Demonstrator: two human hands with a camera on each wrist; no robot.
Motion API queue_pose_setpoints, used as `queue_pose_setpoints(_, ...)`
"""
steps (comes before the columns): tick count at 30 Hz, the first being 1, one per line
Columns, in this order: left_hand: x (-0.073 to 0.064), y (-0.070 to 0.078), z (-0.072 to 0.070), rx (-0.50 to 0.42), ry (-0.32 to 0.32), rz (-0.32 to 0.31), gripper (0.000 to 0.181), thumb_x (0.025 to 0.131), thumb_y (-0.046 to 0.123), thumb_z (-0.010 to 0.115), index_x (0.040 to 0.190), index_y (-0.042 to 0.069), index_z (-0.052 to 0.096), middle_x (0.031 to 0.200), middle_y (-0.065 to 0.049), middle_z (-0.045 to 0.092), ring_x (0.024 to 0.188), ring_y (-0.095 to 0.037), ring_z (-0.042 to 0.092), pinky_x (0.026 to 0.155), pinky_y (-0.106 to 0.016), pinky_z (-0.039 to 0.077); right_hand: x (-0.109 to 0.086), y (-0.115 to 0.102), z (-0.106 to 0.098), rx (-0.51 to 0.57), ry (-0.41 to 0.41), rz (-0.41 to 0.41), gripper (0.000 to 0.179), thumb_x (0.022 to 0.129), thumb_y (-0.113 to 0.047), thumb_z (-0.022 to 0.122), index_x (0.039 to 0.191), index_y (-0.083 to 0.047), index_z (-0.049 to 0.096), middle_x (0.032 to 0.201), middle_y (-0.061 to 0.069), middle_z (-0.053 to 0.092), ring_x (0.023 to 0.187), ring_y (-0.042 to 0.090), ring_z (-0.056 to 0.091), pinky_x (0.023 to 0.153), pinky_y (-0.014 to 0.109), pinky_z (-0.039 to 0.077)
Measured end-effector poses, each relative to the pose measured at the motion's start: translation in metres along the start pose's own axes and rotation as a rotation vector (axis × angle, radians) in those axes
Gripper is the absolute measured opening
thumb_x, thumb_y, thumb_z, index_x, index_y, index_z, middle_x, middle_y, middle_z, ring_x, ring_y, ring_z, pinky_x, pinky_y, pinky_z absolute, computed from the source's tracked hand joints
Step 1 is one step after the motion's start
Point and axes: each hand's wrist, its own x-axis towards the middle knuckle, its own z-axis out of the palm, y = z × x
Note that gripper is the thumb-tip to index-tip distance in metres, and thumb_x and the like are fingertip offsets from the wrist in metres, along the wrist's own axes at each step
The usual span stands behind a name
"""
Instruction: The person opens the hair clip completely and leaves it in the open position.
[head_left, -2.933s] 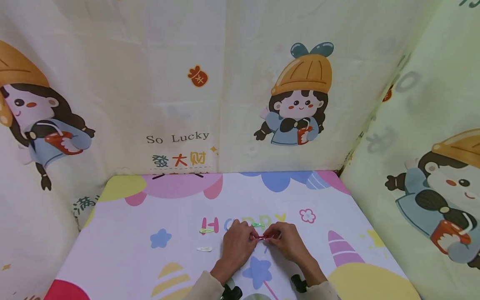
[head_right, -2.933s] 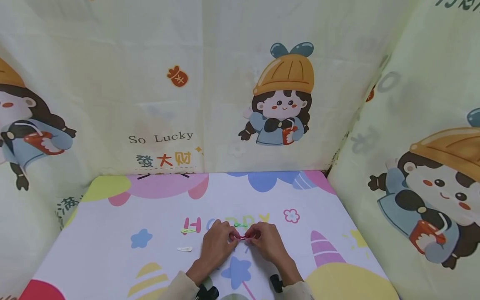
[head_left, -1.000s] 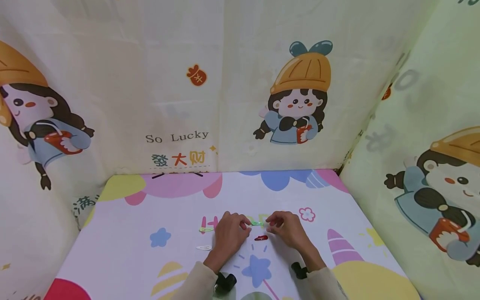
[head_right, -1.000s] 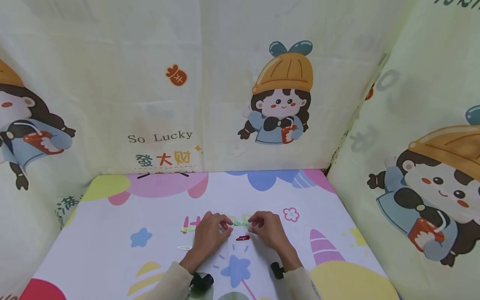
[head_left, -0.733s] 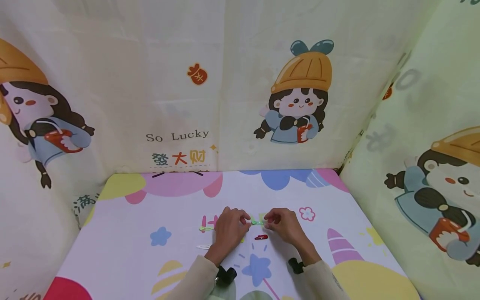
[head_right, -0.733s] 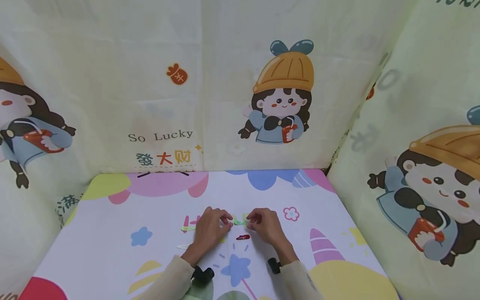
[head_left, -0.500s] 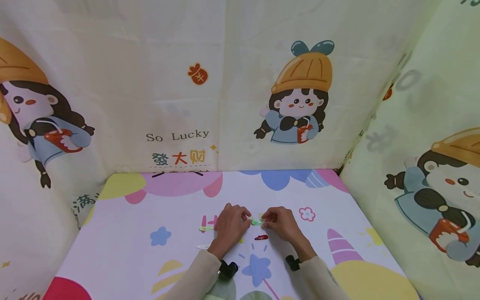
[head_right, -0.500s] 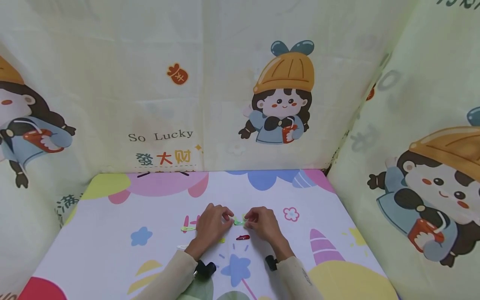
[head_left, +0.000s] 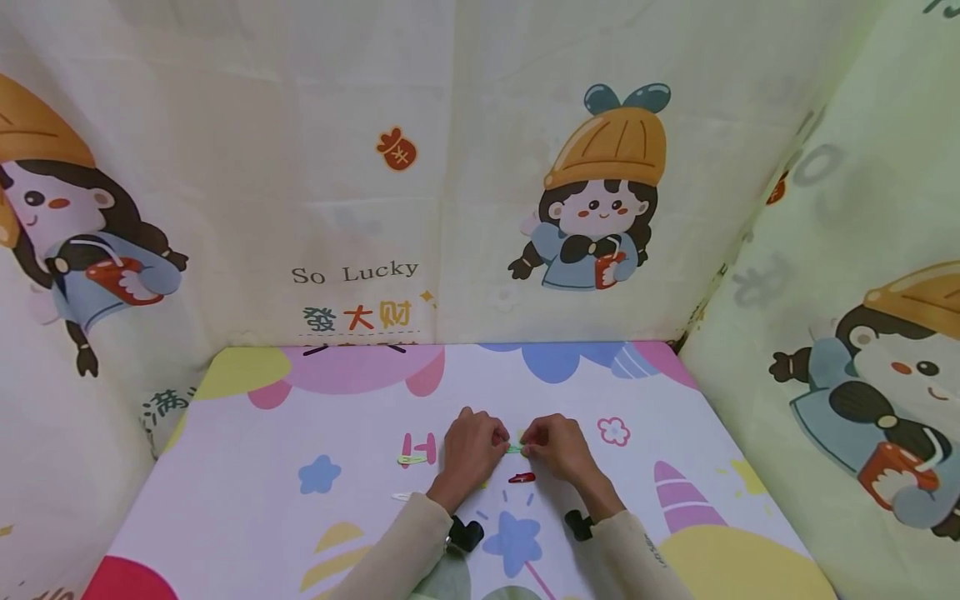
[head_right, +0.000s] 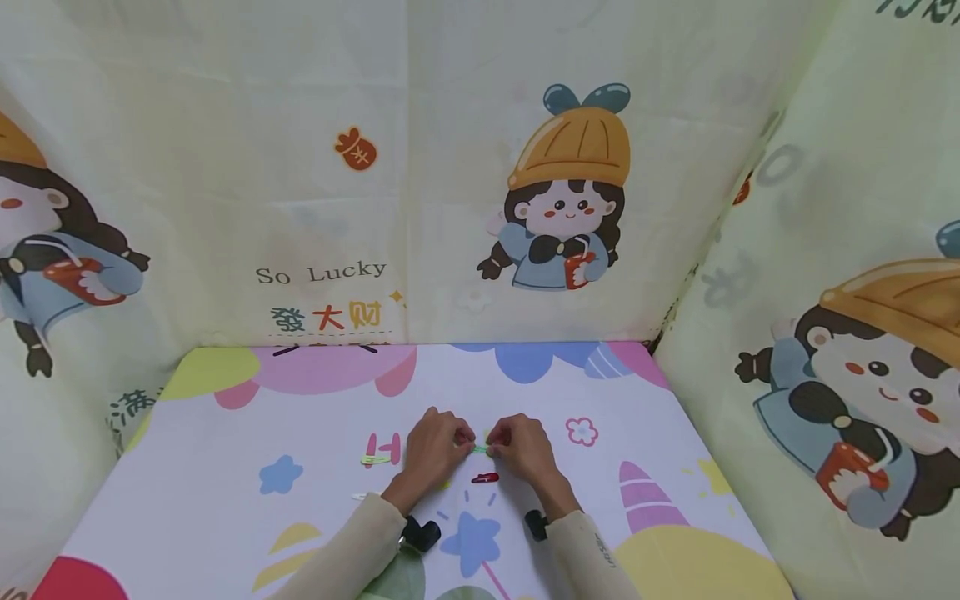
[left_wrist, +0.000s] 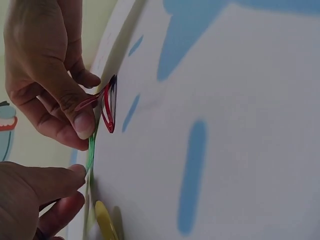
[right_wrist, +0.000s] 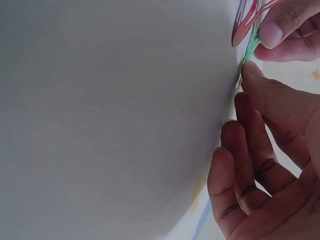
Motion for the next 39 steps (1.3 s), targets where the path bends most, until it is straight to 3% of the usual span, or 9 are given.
queue_pose_setpoints(10,-0.002,0.0,0.002,-0.015,-0.016,0.006,0.011,0.084,0.028,0.092,0.088,0.022,0.084,0.073,0.008,0.064,0.076,-0.01,0.043,0.065,-0.024,0.036,-0.003,0.0,-0.001,0.02,0.0,-0.027,0.016,0.083,-0.006,0.089,0.079,-0.016,0.076,0.071,-0.007,0.068,0.069,0.01,0.056,0.066,0.026,0.047)
queue_pose_setpoints(18,-0.005,0.0,0.0,-0.067,-0.019,0.007,0.01,0.085,0.026,0.09,0.087,0.023,0.081,0.071,0.009,0.063,0.076,-0.009,0.043,0.064,-0.023,0.037,-0.007,-0.001,-0.005,0.12,-0.029,0.028,0.015,0.087,-0.007,0.087,0.082,-0.015,0.075,0.073,-0.004,0.067,0.07,0.013,0.058,0.067,0.027,0.049)
queue_pose_setpoints(27,-0.008,0.004,-0.006,-0.187,-0.037,-0.04,0.008,0.092,0.025,0.084,0.092,0.026,0.076,0.078,0.011,0.065,0.082,-0.009,0.048,0.069,-0.024,0.042,-0.01,0.001,-0.014,0.213,-0.053,0.002,0.007,0.091,-0.004,0.081,0.091,-0.011,0.08,0.082,-0.003,0.073,0.074,0.013,0.06,0.067,0.026,0.049)
queue_pose_setpoints(32,-0.009,0.004,-0.01,-0.253,-0.046,-0.035,0.004,0.095,0.026,0.081,0.098,0.023,0.078,0.081,0.011,0.067,0.083,-0.009,0.05,0.072,-0.025,0.044,-0.011,0.001,-0.022,0.294,-0.059,-0.034,0.006,0.091,-0.005,0.081,0.094,-0.01,0.081,0.085,-0.001,0.075,0.078,0.015,0.06,0.067,0.026,0.048)
queue_pose_setpoints(39,-0.009,0.0,-0.022,-0.459,-0.091,-0.005,0.007,0.101,0.021,0.073,0.1,0.019,0.08,0.082,0.009,0.071,0.072,-0.007,0.052,0.068,-0.025,0.043,-0.01,0.006,-0.028,0.437,-0.106,-0.081,0.006,0.095,-0.01,0.078,0.1,-0.008,0.081,0.094,0.012,0.078,0.079,0.017,0.061,0.068,0.025,0.049)
